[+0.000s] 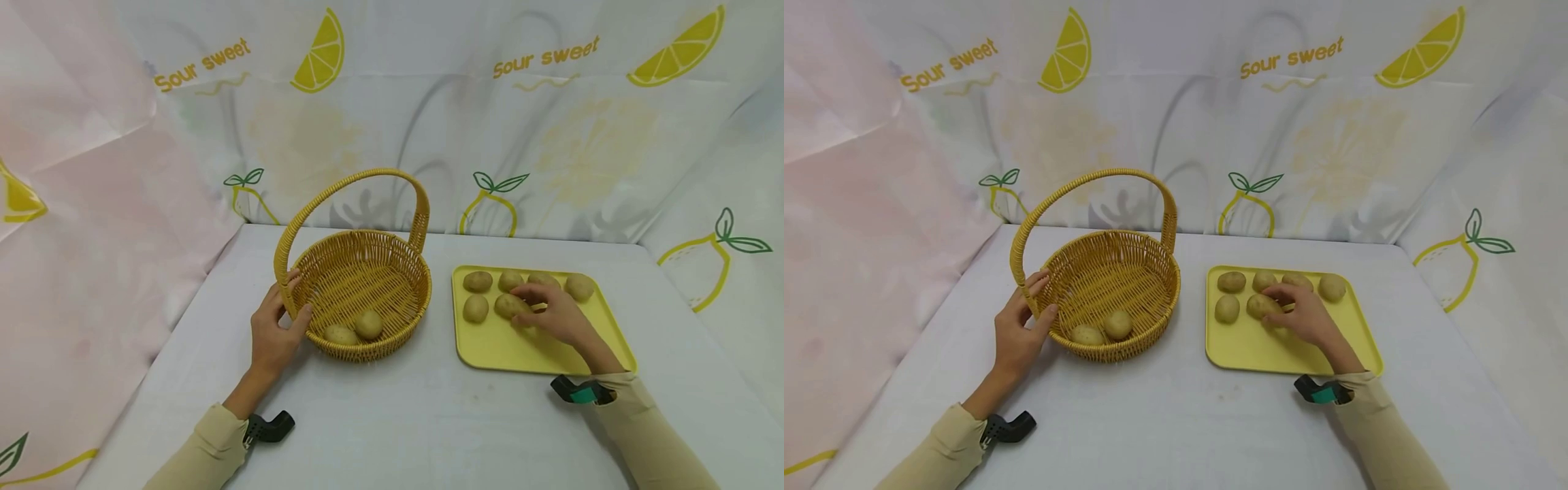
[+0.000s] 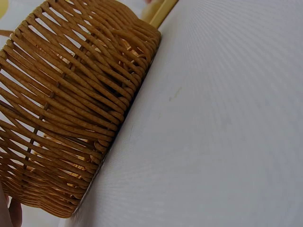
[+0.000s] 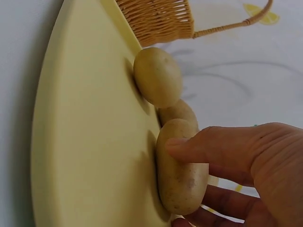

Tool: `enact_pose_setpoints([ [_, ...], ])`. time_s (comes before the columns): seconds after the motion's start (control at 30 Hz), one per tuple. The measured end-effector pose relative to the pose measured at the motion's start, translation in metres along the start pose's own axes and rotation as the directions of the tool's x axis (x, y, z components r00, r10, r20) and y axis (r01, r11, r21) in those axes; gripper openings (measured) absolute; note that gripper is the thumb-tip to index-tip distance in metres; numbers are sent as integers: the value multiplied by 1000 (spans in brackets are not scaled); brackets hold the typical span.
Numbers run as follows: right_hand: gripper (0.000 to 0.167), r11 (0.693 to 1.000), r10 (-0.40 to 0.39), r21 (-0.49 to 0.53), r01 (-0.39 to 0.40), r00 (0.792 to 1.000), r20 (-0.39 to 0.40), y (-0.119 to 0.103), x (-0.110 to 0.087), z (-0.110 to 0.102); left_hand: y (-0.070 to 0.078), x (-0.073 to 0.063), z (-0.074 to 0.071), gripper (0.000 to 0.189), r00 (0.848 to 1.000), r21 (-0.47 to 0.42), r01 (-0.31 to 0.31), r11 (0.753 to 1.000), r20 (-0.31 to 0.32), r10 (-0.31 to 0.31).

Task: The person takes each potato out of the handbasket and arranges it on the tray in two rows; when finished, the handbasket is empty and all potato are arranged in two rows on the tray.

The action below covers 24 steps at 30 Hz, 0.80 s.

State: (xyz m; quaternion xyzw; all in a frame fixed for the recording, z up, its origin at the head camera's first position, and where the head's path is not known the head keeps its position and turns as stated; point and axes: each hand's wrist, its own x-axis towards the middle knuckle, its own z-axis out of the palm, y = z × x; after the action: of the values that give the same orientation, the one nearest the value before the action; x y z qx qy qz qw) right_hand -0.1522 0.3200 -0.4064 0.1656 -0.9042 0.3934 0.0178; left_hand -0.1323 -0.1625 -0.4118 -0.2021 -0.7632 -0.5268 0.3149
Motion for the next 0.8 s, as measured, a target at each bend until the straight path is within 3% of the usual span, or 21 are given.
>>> enact_pose_setpoints([
  [0.23,44,999,11,-34,-10,999,36,-5,0,-7,-3,0,1,49,1000,1,-5,1000,-7,6],
  [0.47,38,995,-17,-98,17,1000,9,-23,3,-18,-4,0,2,46,1000,-11,-8,1000,-8,8],
  [0.63,31,993,-97,-61,97,995,6,-49,19,-15,-6,0,2,46,1000,-2,-9,1000,-9,9],
  [0.8,26,980,-196,32,194,979,48,-77,46,-7,-26,-5,2,48,1000,19,6,1000,-8,-6],
])
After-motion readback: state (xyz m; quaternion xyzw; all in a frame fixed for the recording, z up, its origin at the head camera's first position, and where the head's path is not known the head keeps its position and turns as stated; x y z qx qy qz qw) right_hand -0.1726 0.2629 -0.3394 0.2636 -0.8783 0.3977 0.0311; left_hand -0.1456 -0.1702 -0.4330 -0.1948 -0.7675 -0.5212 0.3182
